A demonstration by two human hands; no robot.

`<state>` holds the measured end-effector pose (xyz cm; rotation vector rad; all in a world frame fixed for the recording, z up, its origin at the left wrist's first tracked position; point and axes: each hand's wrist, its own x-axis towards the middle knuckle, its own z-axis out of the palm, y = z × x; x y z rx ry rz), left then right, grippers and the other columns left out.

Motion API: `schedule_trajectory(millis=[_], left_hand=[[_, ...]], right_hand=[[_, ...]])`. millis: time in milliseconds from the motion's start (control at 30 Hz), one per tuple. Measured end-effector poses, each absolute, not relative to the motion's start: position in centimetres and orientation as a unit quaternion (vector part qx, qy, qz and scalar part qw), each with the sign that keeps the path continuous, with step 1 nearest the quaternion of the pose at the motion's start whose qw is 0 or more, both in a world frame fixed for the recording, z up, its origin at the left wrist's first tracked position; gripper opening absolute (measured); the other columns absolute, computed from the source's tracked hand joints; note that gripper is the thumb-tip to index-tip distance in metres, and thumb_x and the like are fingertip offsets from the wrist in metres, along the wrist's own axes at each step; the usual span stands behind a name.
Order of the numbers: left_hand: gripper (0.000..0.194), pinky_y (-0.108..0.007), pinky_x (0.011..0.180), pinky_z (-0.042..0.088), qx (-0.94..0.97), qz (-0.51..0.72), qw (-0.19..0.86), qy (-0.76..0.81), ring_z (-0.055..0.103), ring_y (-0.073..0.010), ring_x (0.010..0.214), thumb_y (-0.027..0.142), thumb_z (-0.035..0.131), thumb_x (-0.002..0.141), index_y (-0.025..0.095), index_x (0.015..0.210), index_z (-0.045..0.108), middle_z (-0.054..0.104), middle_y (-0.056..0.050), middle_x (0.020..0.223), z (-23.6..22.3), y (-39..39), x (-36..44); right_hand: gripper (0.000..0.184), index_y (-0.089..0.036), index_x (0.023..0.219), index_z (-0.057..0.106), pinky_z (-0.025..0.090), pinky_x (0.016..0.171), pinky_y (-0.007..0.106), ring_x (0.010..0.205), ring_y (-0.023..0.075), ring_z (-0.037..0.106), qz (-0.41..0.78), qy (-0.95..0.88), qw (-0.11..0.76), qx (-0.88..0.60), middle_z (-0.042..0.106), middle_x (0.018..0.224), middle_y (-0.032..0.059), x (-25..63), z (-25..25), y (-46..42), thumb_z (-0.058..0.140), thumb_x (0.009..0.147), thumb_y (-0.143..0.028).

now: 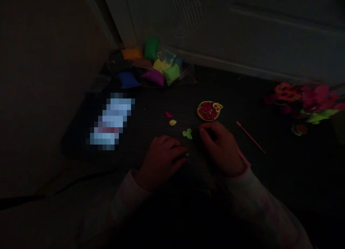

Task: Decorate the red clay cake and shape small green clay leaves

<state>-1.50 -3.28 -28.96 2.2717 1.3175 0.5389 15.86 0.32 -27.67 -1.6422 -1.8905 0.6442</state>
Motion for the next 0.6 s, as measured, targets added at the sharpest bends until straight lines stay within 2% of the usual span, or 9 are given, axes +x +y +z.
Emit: schedule_trajectory(millis=[233, 333, 500, 600], left_hand=[[0.014, -0.034, 0.070, 0.034, 0.823, 0.196, 0.252, 0.470, 0.049, -0.0173, 0.081, 0.028, 0.051, 0.078, 0.022, 0.080, 0.063, 0.063, -0.001, 0.078, -29.1, -2.9, -0.9], [0.013, -0.030, 0.073, 0.038, 0.770, 0.244, 0.321, 0.494, 0.053, -0.0147, 0.079, 0.028, 0.054, 0.076, 0.019, 0.076, 0.062, 0.063, -0.001, 0.077, -28.6, -2.9, -1.0], [0.012, -0.024, 0.063, 0.042, 0.595, 0.300, 0.445, 0.598, 0.057, -0.0128, 0.067, 0.030, 0.063, 0.066, 0.019, 0.067, 0.059, 0.063, 0.001, 0.070, -27.4, -3.3, -1.2], [0.015, -0.024, 0.066, 0.044, 0.500, 0.346, 0.514, 0.605, 0.060, -0.0142, 0.072, 0.030, 0.064, 0.064, 0.019, 0.073, 0.058, 0.065, 0.001, 0.072, -26.7, -3.7, -1.2]], right_hand=[[0.010, -0.018, 0.077, 0.057, 0.042, 0.064, 0.026, 0.071, 0.0133, 0.054, 0.234, -0.698, 0.313, -0.600, 0.059, 0.075, 0.0018, 15.8, -27.9, 0.2, 0.048, 0.078, -0.023], [0.011, -0.018, 0.077, 0.057, 0.042, 0.065, 0.027, 0.073, 0.0140, 0.054, 0.232, -0.695, 0.328, -0.595, 0.059, 0.075, 0.0021, 15.9, -28.1, 0.3, 0.048, 0.078, -0.024], [0.011, -0.019, 0.080, 0.057, 0.042, 0.069, 0.028, 0.075, 0.0140, 0.054, 0.248, -0.687, 0.361, -0.580, 0.059, 0.079, 0.0022, 16.2, -27.6, 0.2, 0.047, 0.078, -0.024], [0.013, -0.019, 0.082, 0.057, 0.042, 0.070, 0.029, 0.077, 0.0146, 0.054, 0.255, -0.670, 0.377, -0.587, 0.059, 0.081, 0.0022, 16.7, -26.5, -0.8, 0.047, 0.079, -0.027]])
